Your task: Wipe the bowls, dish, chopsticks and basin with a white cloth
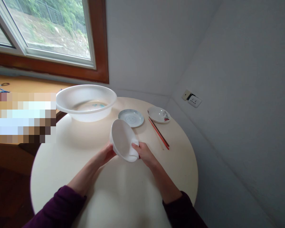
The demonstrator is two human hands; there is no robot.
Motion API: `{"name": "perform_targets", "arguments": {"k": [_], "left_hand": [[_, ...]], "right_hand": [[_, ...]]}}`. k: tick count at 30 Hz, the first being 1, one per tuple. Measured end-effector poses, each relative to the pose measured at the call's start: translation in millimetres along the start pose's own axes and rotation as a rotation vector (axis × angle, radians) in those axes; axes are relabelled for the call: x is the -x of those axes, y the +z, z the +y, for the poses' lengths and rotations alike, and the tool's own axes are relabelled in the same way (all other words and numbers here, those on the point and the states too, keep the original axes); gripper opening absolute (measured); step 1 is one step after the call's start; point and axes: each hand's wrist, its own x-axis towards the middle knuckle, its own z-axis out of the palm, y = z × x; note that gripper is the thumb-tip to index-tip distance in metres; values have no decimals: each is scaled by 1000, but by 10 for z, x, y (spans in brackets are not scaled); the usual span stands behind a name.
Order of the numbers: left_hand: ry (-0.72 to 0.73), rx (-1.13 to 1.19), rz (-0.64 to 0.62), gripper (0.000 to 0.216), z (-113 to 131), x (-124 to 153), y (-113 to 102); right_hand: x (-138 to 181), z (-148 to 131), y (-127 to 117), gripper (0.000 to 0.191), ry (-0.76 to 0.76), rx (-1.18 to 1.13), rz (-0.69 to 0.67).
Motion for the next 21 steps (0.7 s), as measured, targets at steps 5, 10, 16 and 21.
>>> {"name": "perform_targets", "arguments": {"k": [5, 10, 16, 21], "left_hand": [[-72, 86, -96, 59, -57, -3, -162], [-95, 136, -120, 62, -18, -6, -112], [-189, 227, -186, 70, 60, -10, -66], [-211, 242, -199, 72, 66, -32, -7]], "right_hand": [[40, -63, -11, 32, -27, 38, 24], [51, -77, -16, 31, -33, 33, 30], [19, -52, -33, 31, -39, -2, 17], [-26, -16, -41, 32, -35, -69, 53]]}}
